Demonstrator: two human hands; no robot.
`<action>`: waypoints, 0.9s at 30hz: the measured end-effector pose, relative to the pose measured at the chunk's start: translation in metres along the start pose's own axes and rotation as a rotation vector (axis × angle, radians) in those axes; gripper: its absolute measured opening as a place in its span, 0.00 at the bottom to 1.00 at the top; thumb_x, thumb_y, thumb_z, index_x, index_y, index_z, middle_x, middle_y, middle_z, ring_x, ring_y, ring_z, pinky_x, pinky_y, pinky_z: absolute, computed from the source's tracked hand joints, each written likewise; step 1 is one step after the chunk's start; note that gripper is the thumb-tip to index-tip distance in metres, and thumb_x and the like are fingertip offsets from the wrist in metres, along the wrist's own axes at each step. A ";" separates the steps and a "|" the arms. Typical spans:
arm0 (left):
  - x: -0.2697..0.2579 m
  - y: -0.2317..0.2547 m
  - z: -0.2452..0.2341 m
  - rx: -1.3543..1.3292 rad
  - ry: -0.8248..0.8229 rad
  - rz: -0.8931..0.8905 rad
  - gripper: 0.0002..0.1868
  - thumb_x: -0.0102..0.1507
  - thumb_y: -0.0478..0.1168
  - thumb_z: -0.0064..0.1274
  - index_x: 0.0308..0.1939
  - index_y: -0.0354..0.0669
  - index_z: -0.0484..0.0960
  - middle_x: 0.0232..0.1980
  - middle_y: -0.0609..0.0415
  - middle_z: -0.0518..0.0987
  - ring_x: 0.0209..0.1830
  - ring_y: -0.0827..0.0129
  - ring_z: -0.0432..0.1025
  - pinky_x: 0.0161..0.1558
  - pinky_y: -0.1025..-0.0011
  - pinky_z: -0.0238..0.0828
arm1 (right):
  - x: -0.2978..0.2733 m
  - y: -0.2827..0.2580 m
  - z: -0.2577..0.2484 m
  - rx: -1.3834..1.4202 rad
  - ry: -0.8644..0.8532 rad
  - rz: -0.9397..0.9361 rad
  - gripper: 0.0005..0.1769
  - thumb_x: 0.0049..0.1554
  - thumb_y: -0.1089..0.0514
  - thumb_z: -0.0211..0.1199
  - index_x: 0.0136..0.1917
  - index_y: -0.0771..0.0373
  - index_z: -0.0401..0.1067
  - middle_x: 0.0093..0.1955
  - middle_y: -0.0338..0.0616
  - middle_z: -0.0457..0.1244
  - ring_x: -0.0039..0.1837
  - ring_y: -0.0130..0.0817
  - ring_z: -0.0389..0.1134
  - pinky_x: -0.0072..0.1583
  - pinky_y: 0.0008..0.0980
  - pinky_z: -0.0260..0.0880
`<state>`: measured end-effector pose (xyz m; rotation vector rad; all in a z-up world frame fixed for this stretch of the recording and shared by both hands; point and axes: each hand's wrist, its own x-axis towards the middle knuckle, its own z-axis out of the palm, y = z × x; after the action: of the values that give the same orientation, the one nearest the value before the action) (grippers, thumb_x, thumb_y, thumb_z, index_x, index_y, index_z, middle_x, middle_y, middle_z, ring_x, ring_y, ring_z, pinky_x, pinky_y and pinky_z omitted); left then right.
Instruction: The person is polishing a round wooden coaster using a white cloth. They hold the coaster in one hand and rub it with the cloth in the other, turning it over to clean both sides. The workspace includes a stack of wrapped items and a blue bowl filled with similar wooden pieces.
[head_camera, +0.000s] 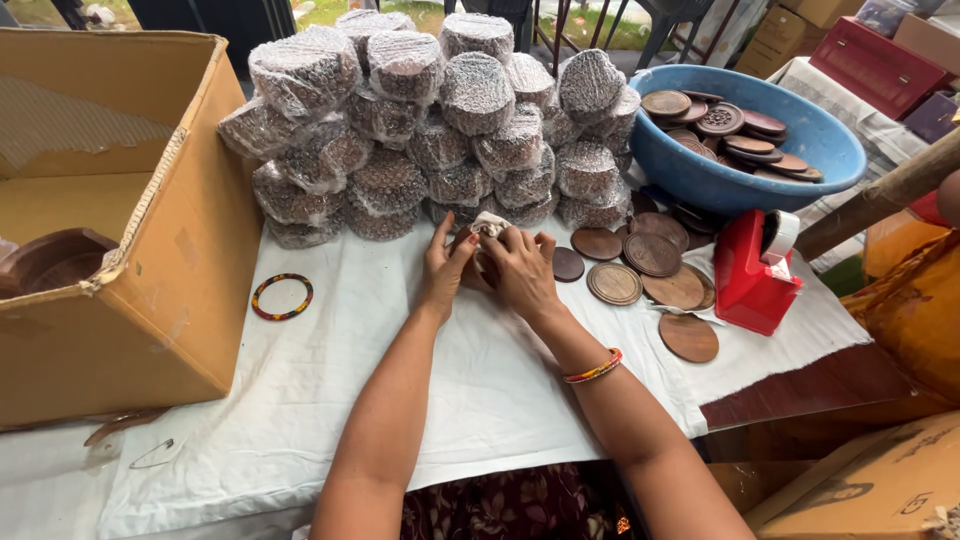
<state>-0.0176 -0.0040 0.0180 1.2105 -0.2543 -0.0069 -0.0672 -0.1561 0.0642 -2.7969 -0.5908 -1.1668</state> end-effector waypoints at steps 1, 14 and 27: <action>-0.003 0.006 0.001 0.001 0.000 0.002 0.52 0.61 0.56 0.60 0.81 0.43 0.50 0.67 0.45 0.73 0.64 0.64 0.72 0.64 0.70 0.70 | -0.002 0.001 0.005 0.000 0.002 -0.001 0.22 0.55 0.47 0.67 0.61 0.54 0.75 0.56 0.44 0.65 0.60 0.36 0.64 0.63 0.44 0.48; 0.003 0.000 -0.003 -0.006 -0.094 -0.094 0.47 0.64 0.67 0.49 0.78 0.41 0.63 0.68 0.52 0.74 0.65 0.67 0.70 0.64 0.71 0.67 | -0.001 0.002 -0.002 0.307 0.083 -0.096 0.15 0.51 0.60 0.68 0.53 0.51 0.78 0.57 0.40 0.67 0.61 0.39 0.67 0.66 0.44 0.50; -0.003 0.008 0.004 -0.021 -0.031 -0.029 0.41 0.62 0.59 0.59 0.72 0.44 0.65 0.63 0.50 0.74 0.61 0.68 0.70 0.54 0.79 0.73 | -0.006 0.009 0.002 0.300 0.037 -0.058 0.15 0.54 0.55 0.69 0.55 0.53 0.77 0.56 0.40 0.65 0.59 0.38 0.67 0.65 0.44 0.50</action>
<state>-0.0218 -0.0042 0.0257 1.1936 -0.2627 -0.0534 -0.0658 -0.1661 0.0594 -2.5171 -0.7768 -1.0384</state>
